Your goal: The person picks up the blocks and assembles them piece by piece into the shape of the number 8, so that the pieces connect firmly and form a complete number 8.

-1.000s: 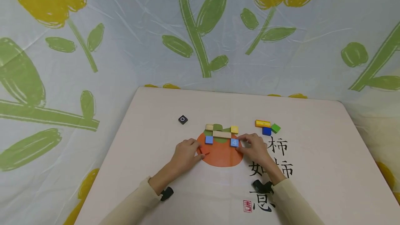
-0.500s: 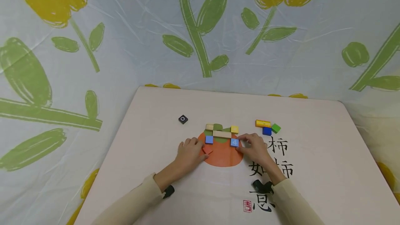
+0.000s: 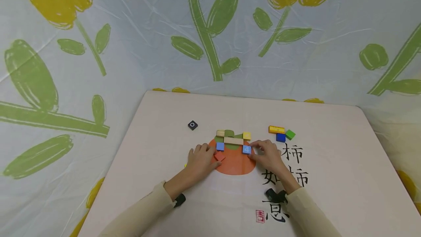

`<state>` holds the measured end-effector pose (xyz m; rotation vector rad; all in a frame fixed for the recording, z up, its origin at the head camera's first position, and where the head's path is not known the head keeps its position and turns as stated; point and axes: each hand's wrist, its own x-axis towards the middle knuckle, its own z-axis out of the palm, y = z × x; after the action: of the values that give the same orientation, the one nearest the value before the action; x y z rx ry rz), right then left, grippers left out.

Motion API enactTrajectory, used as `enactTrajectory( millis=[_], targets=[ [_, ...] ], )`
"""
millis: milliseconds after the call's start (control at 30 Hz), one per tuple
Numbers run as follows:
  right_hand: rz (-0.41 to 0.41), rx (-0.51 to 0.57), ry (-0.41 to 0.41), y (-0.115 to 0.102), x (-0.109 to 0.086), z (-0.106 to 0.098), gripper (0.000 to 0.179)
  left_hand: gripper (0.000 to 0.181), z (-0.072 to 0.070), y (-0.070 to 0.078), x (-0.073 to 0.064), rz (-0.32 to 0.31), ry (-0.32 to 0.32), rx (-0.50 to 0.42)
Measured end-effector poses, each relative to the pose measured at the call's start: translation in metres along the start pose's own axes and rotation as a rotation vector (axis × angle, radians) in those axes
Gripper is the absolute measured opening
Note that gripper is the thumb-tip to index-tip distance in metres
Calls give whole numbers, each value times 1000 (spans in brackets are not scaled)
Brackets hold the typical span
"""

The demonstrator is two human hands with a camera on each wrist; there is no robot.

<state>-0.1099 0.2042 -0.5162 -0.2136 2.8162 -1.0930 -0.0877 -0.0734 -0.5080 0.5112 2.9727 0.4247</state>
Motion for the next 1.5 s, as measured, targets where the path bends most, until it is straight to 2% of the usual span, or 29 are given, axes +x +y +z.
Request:
enactTrajectory(
  millis=[300, 600, 1100, 1500],
  targets=[
    [8, -4, 0, 0, 1, 0, 30, 54, 2, 1, 2, -14, -1, 17],
    [0, -5, 10, 0, 1, 0, 30, 53, 1, 2, 2, -2, 14, 27],
    [5, -24, -4, -2, -2, -1, 33, 54, -1, 3, 2, -23, -25, 12],
    [-17, 45, -4, 1, -9, -11, 41, 53, -2, 3, 2, -24, -19, 11]
  ],
)
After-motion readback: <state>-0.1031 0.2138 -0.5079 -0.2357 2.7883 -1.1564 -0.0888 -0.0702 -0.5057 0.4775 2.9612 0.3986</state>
